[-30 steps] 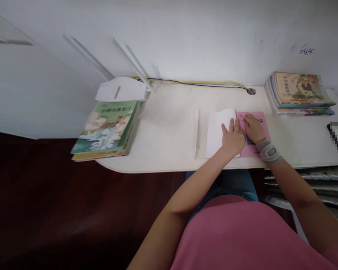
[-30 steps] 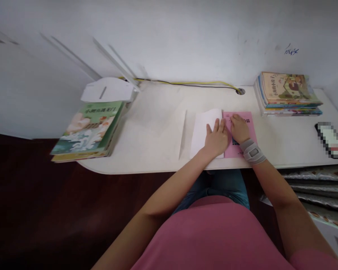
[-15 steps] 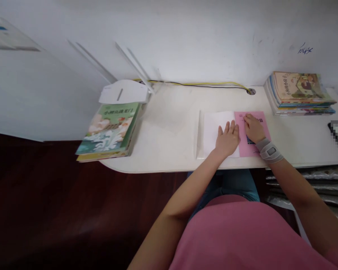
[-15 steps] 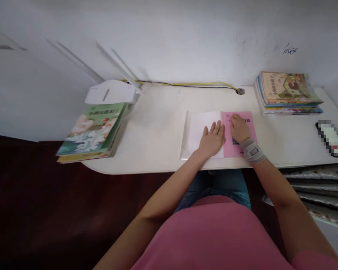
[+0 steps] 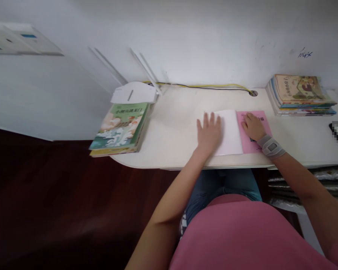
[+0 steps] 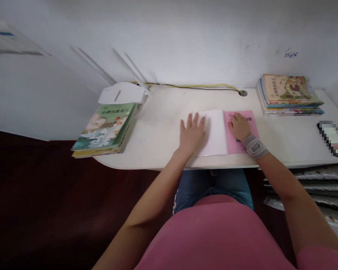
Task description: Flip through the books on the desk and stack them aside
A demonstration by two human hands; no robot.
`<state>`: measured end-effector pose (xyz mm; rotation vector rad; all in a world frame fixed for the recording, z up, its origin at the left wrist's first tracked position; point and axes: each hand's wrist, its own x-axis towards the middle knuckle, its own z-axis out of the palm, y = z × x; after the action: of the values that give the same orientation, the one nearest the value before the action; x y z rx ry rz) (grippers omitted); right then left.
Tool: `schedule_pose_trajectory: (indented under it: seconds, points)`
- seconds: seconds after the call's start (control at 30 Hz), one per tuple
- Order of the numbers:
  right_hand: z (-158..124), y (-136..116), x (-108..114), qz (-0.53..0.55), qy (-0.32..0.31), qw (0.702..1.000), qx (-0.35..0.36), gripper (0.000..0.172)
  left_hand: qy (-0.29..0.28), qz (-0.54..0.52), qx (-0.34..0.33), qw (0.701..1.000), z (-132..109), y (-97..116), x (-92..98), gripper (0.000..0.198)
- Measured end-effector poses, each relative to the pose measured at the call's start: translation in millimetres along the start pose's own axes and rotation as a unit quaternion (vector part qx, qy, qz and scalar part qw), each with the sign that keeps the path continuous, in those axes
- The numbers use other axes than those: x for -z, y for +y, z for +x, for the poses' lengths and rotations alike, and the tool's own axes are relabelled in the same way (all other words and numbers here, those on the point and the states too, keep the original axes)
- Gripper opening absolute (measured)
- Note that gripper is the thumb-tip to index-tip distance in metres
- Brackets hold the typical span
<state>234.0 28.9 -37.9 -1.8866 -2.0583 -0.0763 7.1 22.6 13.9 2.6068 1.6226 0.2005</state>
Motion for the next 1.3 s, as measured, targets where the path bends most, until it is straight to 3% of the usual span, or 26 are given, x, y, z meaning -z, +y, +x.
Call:
schedule_pose_trajectory:
  seconds: [0.13,0.3,0.43,0.63,0.73,0.9,1.03,1.07,1.17,1.23,1.3]
  points:
    - [-24.4,-25.6,6.7,0.019,-0.017,0.999,0.028,0.047,-0.018,-0.026,0.107,0.994,-17.4,-40.8,7.5,0.061]
    - [-60.7,-66.3,5.9,0.018,-0.041,0.999,0.023,0.064,-0.023,-0.149,0.190,0.970,-37.7,-63.5,1.5,0.073]
    - [-60.9,-74.3,5.6,-0.007,-0.057,0.998,0.019,0.076,-0.032,-0.252,0.168,0.952,-48.6,-67.3,0.1,0.066]
    - [-57.9,-72.8,3.6,-0.016,-0.046,0.998,0.028,0.076,0.003,-0.294,0.170,0.941,-55.8,-67.2,-3.1,0.061]
    - [-54.3,-70.4,6.4,-0.021,-0.063,0.996,0.059,0.075,0.019,-0.383,0.155,0.911,-54.1,-65.0,0.6,0.062]
    - [-54.8,-65.8,24.0,0.024,-0.094,0.986,0.139,0.068,0.099,-0.525,0.109,0.838,-57.0,-54.5,21.4,0.054]
    - [-85.0,-76.0,35.2,0.133,-0.058,0.980,0.139,0.092,0.187,-0.530,0.067,0.824,-74.1,-30.5,37.0,0.027]
    - [-94.0,-78.7,35.7,0.170,-0.043,0.976,0.127,0.089,0.191,-0.528,0.041,0.827,-78.6,-22.0,39.6,0.023]
    - [-112.6,-77.6,35.7,0.293,-0.012,0.955,0.040,0.059,0.164,-0.499,-0.090,0.846,-82.4,4.6,42.1,0.033]
    - [-115.5,-66.8,37.7,0.360,-0.006,0.932,-0.040,0.046,0.130,-0.422,-0.195,0.876,-72.2,18.9,37.7,0.048]
    - [-112.5,-49.8,41.9,0.396,0.001,0.912,-0.103,0.041,0.100,-0.301,-0.250,0.915,-52.2,27.6,27.0,0.060]
